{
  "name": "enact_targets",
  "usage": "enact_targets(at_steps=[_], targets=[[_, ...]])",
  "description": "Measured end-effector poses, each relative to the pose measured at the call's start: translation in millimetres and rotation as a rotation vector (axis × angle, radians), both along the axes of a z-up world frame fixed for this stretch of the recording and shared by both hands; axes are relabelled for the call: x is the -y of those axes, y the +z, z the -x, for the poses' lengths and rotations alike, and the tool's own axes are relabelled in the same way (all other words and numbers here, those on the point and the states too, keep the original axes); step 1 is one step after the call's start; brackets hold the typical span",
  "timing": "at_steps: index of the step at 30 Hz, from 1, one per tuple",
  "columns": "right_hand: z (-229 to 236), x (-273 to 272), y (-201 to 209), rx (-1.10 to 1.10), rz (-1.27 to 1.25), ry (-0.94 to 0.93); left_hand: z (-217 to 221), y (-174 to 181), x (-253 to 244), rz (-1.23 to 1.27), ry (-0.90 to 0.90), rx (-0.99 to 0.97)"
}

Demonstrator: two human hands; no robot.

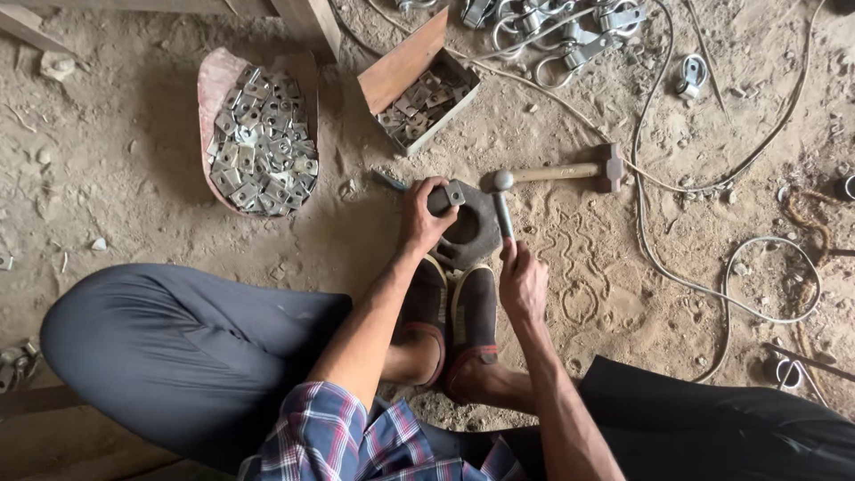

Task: The person sits on the ground and repeatedly hammers small metal parts placed on a metal anvil. They pick up parts from a nearby container, position them on the anvil, and strike them with a hammer.

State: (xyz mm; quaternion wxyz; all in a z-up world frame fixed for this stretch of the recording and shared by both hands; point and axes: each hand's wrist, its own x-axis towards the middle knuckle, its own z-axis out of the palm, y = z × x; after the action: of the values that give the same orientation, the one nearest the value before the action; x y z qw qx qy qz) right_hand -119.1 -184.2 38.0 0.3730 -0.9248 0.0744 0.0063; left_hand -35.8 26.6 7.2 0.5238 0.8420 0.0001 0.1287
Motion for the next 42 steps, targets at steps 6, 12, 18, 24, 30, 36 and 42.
enact_targets(at_steps=[6, 12, 18, 24, 30, 36, 42], targets=[[-2.9, -5.8, -2.6, 0.167, 0.028, 0.084, -2.6, 0.5, 1.5, -0.013, 0.01, 0.042], [7.6, -12.6, -19.5, 0.529, 0.433, 0.198, -1.6, 0.2, 0.9, 0.022, 0.018, 0.004], [5.5, -12.5, -14.4, 0.074, 0.081, 0.172, -2.9, 1.9, 0.2, 0.025, 0.014, 0.024], [3.5, -20.1, -1.0, 0.108, 0.065, 0.154, -1.8, 4.7, 0.6, 0.016, 0.011, -0.003], [2.7, -4.7, -7.8, -0.039, 0.096, 0.068, 1.2, 6.8, -0.5, 0.059, 0.021, -0.005], [3.7, -5.3, -11.8, 0.298, 0.127, 0.148, -3.0, 4.2, 0.0, 0.049, 0.015, 0.016], [-5.5, -5.3, -27.7, -0.104, 0.038, 0.081, -1.7, 5.0, -0.7, 0.072, 0.015, 0.011]])
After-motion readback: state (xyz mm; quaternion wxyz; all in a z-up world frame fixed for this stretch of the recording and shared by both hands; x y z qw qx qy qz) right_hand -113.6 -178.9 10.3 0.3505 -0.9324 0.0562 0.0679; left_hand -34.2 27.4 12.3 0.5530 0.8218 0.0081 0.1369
